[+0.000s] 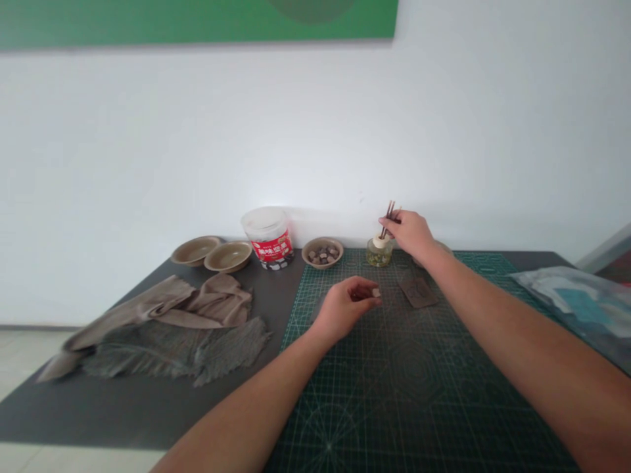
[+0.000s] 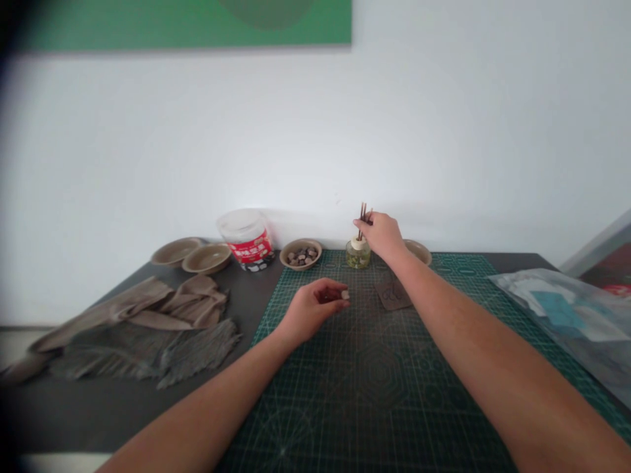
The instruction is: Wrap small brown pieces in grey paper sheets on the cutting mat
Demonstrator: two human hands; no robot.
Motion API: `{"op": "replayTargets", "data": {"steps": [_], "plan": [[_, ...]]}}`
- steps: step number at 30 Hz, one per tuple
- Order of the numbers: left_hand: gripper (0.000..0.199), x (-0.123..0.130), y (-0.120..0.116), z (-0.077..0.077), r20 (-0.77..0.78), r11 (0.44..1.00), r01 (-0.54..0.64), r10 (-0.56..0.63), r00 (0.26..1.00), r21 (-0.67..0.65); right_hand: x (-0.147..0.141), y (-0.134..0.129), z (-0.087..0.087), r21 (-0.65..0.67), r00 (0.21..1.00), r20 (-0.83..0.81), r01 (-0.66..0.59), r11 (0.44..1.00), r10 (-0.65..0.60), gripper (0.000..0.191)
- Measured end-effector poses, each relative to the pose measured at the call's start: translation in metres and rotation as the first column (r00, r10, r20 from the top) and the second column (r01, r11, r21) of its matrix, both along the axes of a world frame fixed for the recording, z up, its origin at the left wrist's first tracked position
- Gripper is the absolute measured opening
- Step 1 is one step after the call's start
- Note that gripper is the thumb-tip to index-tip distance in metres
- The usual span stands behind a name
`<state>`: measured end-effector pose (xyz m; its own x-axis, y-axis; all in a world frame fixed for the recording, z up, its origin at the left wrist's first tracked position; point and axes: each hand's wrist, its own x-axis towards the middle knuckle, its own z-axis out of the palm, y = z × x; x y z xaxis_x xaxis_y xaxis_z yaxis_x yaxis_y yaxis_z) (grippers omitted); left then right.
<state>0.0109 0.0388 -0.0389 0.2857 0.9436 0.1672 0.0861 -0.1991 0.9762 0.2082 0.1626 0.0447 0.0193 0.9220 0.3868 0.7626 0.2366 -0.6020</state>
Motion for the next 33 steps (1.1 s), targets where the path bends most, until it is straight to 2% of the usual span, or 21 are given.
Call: {"op": "replayTargets", "data": {"steps": [9, 24, 33], "plan": [[0.03, 0.001, -0.001, 0.002, 0.039, 1.0, 0.007, -0.006, 0.999, -0.029, 0.004, 0.008, -0.003, -0.022, 0.999, -0.039, -0.024, 0.999, 0.023, 0.026], [0.03, -0.001, 0.001, -0.001, 0.071, 0.999, 0.007, -0.003, 0.997, -0.051, 0.01, -0.006, 0.001, -0.025, 0.998, -0.064, 0.026, 0.999, -0.028, 0.024], [0.031, 0.0, 0.001, -0.003, 0.078, 0.999, 0.002, 0.002, 0.997, -0.045, 0.007, -0.003, -0.006, -0.06, 0.993, -0.121, -0.018, 0.998, 0.01, 0.019]]}}
